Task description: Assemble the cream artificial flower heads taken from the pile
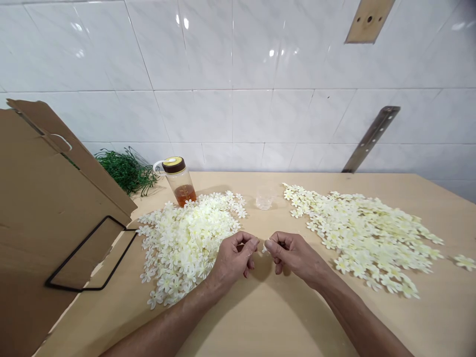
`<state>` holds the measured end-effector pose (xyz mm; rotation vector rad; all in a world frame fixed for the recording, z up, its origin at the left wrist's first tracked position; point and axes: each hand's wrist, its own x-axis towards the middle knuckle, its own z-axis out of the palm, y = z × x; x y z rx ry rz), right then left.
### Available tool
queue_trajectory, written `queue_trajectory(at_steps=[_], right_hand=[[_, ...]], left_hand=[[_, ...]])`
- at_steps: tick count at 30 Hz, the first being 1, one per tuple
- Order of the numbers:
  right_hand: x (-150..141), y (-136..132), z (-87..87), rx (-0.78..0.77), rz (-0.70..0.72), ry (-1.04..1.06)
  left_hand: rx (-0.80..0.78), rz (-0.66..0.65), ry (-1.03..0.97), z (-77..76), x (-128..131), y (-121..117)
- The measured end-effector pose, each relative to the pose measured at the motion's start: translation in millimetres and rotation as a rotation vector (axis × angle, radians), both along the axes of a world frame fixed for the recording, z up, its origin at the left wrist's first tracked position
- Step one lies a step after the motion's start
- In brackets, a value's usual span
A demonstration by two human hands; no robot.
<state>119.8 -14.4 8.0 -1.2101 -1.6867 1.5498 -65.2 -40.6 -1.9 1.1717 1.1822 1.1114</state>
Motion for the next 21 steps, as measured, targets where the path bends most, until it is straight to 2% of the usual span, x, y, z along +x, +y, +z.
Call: queue_trajectory(at_steps=[6,12,21], right_hand=[[1,3,3.1,-0.047,0.017,0.022],[1,3,8.3,-0.100,0.016,0.100],[0,2,11.9,-0.136,0.063,0.180]], left_hand=[[0.115,-0.066,0.013,-1.0,-1,-5],[0.069,-0.062,-0.063,-1.4,0,-2],[0.078,-0.012,0.021,-0.3,0,-4]])
